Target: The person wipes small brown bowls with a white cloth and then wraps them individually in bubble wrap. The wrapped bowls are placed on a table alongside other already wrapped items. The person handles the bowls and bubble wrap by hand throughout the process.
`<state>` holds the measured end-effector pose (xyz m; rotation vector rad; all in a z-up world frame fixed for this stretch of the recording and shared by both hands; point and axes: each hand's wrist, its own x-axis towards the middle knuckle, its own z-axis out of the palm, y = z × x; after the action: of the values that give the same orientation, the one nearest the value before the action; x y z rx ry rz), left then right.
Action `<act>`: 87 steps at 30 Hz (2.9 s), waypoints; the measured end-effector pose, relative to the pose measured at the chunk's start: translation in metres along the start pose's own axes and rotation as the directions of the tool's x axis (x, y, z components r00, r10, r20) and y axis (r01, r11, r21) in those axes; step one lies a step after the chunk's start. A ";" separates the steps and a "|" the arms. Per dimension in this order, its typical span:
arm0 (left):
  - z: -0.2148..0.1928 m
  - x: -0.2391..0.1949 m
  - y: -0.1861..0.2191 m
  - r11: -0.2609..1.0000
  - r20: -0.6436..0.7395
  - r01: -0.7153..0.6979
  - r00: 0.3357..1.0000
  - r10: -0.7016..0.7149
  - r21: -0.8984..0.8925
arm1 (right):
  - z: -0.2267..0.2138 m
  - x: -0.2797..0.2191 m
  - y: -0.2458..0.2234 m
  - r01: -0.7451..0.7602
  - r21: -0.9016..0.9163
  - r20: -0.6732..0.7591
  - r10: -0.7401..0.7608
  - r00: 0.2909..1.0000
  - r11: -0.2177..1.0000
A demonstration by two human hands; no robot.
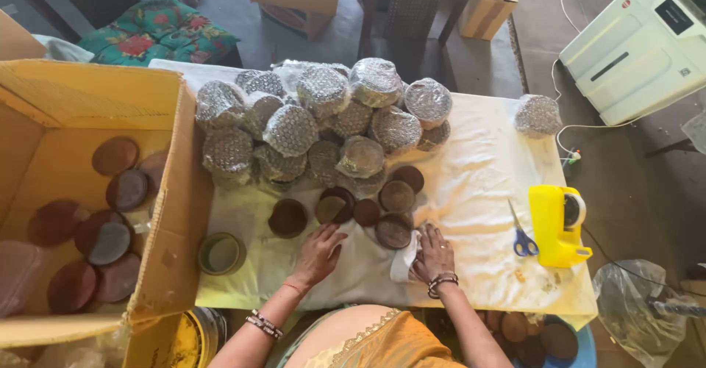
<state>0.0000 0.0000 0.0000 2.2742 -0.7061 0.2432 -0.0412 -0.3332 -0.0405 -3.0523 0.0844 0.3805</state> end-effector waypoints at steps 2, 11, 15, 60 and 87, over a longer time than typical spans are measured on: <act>-0.005 -0.001 -0.011 0.998 0.010 0.045 0.999 -0.044 -0.037 | 0.010 0.001 0.004 0.004 0.030 -0.081 -0.002 0.997 1.000; 0.013 0.044 0.009 0.972 0.062 -0.095 0.992 0.111 -0.217 | 0.015 0.002 0.006 0.024 0.151 -0.258 0.016 0.966 0.988; 0.024 0.074 0.034 0.955 0.163 -0.267 0.944 0.286 -0.133 | 0.013 0.002 0.006 0.004 0.174 -0.202 0.032 0.979 0.985; -0.042 0.001 -0.004 0.649 -0.143 0.693 0.711 -0.689 0.316 | -0.006 0.001 0.008 0.114 0.011 -0.248 -0.108 0.963 0.993; -0.028 0.086 0.093 0.973 -0.136 0.156 0.982 -0.133 0.168 | -0.097 0.010 -0.057 -0.114 0.990 0.128 -0.180 0.975 0.087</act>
<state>0.0208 -0.0699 0.1067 2.4430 -0.4670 0.3882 -0.0043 -0.2833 0.0538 -1.5345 0.1727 0.3980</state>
